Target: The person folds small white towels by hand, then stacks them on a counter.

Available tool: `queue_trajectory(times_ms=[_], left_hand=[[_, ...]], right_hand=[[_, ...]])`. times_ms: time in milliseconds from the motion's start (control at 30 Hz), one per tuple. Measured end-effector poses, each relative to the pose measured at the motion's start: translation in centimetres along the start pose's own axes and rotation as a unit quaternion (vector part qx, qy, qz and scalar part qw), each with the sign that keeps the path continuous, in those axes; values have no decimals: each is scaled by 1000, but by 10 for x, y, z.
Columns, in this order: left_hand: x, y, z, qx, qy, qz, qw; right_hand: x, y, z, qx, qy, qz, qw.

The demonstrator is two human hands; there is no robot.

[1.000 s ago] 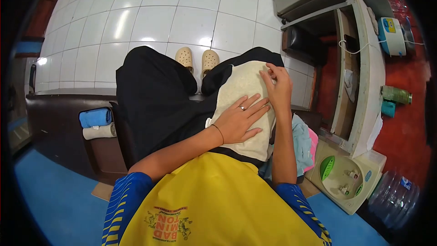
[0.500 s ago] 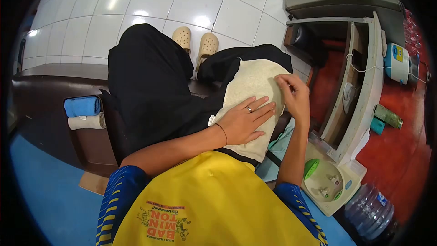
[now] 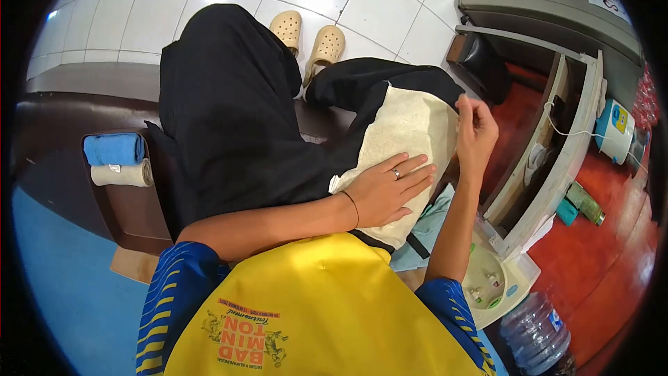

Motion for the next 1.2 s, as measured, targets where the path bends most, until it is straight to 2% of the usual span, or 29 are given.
queue_trajectory(times_ms=[67, 133, 167, 233, 333, 367, 433, 467, 500, 567, 600, 667, 700, 767, 800, 833, 900, 967, 1033, 1067, 1133, 1200], left_hand=[[0, -2, 0, 4, 17, -3, 1000], [0, -3, 1, -6, 6, -4, 1000], [-1, -3, 1, -4, 7, -8, 1000], [-2, -3, 2, -11, 1, -8, 1000], [-2, -2, 4, -25, -31, -12, 999], [-2, -3, 5, -24, -29, -13, 999], [-2, -4, 8, -34, -29, -11, 999], [-2, -4, 9, -33, -28, -14, 999], [-2, -4, 8, -34, -33, -11, 999], [-2, -3, 7, -34, -37, -10, 999], [-1, -3, 9, -41, -40, -10, 998], [0, -5, 10, -44, -44, -9, 998], [0, -5, 10, -50, -48, -9, 998], [-1, -5, 9, -55, -51, -10, 997], [-1, -5, 8, -54, -51, -11, 997], [-1, -5, 7, -53, -51, -13, 997], [-1, -4, 6, -49, -52, -12, 997], [-1, -4, 5, -46, -53, -11, 998], [-2, -4, 5, -39, -40, -14, 998], [-2, -4, 5, -39, -40, -15, 998], [-2, -4, 4, -35, -46, -12, 998], [-2, -4, 4, -37, -47, -14, 998]], right_hand=[[-9, -7, 7, -29, -25, -8, 999], [-43, -5, 21, -35, -59, -76, 995], [-75, 3, 29, -60, 9, -154, 986], [-84, 12, 57, -193, 92, -230, 949], [-74, 42, 103, -413, 140, -241, 867], [-70, 50, 114, -426, 170, -279, 843], [-64, 55, 130, -465, 175, -278, 822], [-66, 53, 134, -479, 107, -287, 822], [-63, 53, 137, -482, 106, -288, 821], [-55, 29, 128, -420, -3, -179, 890], [-48, 18, 121, -354, 18, -102, 930], [-58, 2, 104, -212, 75, -177, 958], [-61, -5, 98, -172, 59, -179, 967], [-41, -16, 85, -142, 36, -27, 989], [-38, -20, 82, -160, 87, 37, 983], [-35, -22, 81, -160, 88, 37, 983], [-63, -21, 78, -149, 50, -162, 974], [-58, -21, 79, -169, 86, -143, 971], [-58, -20, 73, -96, 166, -155, 969], [-57, -20, 71, -96, 166, -155, 969], [-47, -14, 86, -223, 246, -167, 928], [-43, -1, 94, -295, 280, -158, 900]])
Point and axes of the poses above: each hand's wrist, its own y-axis away from the middle knuckle, its own z-axis out of the palm, x = y × z, the point moved 9 cm from there along -y, towards the middle knuckle, and after that the axes turned 7 degrees about z, right-handed, at the moved point
